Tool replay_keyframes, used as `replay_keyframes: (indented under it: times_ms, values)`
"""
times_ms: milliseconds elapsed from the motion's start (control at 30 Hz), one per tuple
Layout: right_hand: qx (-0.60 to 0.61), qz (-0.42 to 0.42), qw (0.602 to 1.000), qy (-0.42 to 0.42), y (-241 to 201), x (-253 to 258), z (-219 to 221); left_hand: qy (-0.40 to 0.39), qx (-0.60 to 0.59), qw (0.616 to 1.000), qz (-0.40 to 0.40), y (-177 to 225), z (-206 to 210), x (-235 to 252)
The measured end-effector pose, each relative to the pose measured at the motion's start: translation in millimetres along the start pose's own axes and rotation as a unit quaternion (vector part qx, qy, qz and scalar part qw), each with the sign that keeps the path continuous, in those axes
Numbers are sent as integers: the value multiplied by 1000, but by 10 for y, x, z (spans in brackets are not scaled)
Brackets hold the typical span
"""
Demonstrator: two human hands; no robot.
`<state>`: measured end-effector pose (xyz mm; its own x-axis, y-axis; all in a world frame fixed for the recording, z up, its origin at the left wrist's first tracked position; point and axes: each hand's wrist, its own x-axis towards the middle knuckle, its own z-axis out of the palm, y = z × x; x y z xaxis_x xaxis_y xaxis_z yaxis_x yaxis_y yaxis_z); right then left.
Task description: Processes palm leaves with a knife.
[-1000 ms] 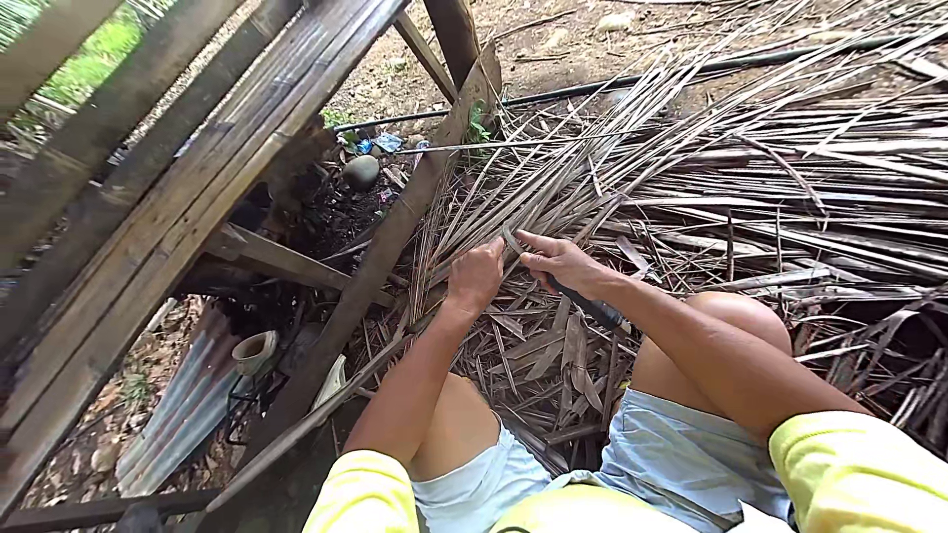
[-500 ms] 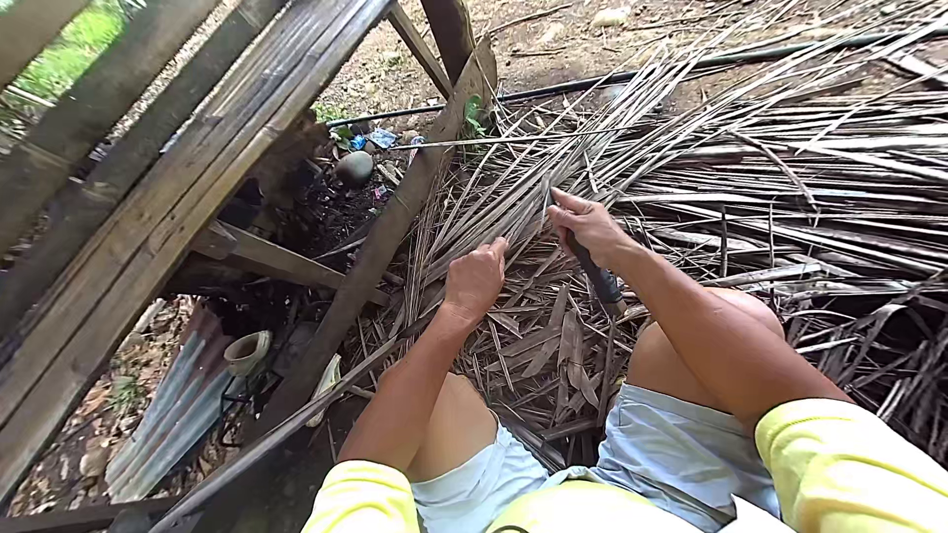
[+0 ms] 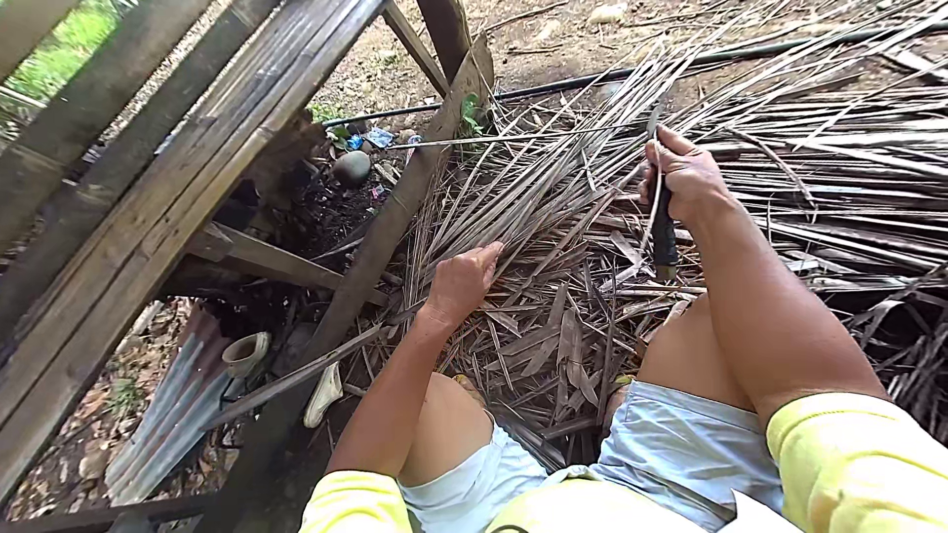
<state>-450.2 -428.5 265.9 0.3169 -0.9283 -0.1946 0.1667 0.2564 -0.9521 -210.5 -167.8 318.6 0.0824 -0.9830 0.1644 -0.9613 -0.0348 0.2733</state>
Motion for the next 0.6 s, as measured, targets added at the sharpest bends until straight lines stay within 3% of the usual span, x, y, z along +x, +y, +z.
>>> replay_keyframes:
  times_ms: [100,167,233,300,367,500,600]
  values:
    - [7,-20,997,75,-49,24,-192,-5,8,1000,-5,-38,-43,-10]
    - [13,-37,989,145,-72,48,-300,-40,-2,998,-46,-82,-111,-7]
    - [7,-65,986,154,-92,-16,-283,-86,-48,990,-105,-142,-168,31]
    - [-23,-71,994,78,-118,-236,-41,-104,-116,979,-133,-218,-163,101]
    - [-63,-54,995,-48,-47,-529,315,-112,-166,969,-145,-239,-154,166]
    - [-106,11,953,-283,320,-958,840,-137,-300,931,-160,-235,-98,211]
    - [-87,25,934,-345,532,-946,968,-154,-388,888,-192,-203,-120,207]
